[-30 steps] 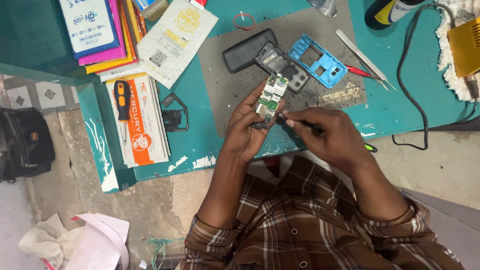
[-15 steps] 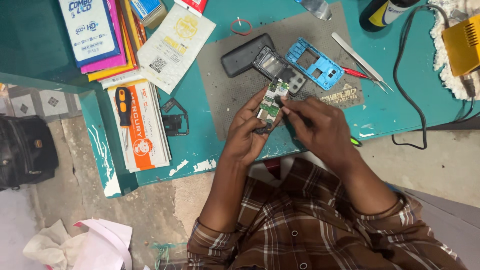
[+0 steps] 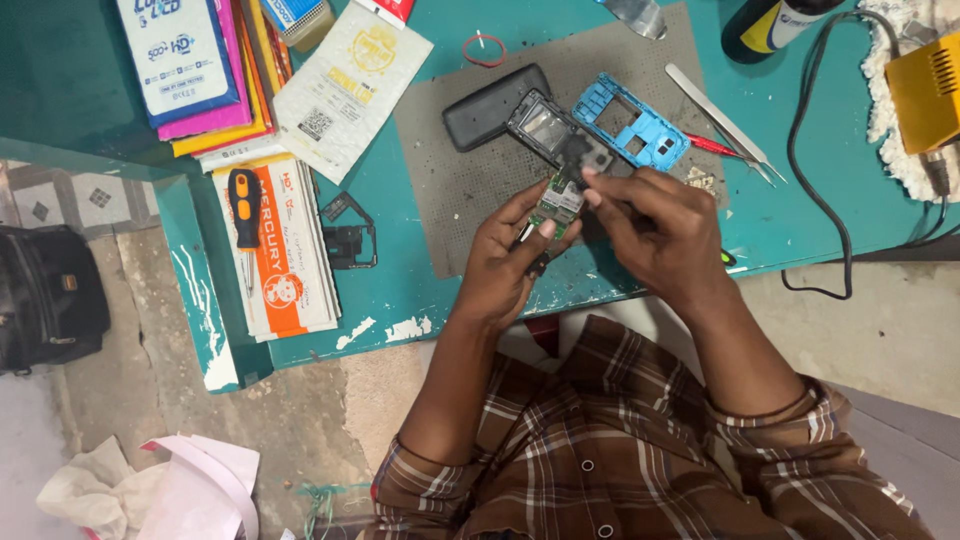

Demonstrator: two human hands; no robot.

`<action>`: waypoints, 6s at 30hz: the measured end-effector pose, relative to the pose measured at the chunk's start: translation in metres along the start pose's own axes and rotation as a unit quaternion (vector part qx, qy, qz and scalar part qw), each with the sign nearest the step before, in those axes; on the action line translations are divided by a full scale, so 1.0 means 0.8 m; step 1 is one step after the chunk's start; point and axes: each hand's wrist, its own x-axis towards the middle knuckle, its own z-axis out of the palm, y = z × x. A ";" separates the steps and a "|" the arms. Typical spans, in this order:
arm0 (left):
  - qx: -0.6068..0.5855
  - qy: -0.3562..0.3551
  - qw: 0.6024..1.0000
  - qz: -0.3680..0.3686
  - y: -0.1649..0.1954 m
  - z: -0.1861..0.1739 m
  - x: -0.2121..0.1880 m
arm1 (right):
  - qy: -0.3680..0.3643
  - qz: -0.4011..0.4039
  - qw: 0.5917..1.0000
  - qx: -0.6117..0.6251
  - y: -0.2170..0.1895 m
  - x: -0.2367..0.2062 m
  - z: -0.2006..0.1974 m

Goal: The person removes a battery from a disassembled mobile phone, then sprays a cleaning solution onto the motherboard and scrubs it with a toothbrush. The person repeatedly sprays and scrubs different areas of the circuit board while holding it in one hand.

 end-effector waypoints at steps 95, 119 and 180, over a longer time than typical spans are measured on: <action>0.195 0.102 0.953 0.207 0.023 0.042 -0.028 | 0.025 0.262 0.804 0.533 0.012 -0.032 0.025; -0.096 0.026 0.991 0.093 -0.012 0.004 -0.013 | 0.000 -0.023 0.998 0.060 -0.011 -0.038 0.007; -0.097 0.036 0.989 0.107 -0.002 0.012 -0.013 | 0.030 0.160 0.976 -0.142 0.067 -0.004 -0.049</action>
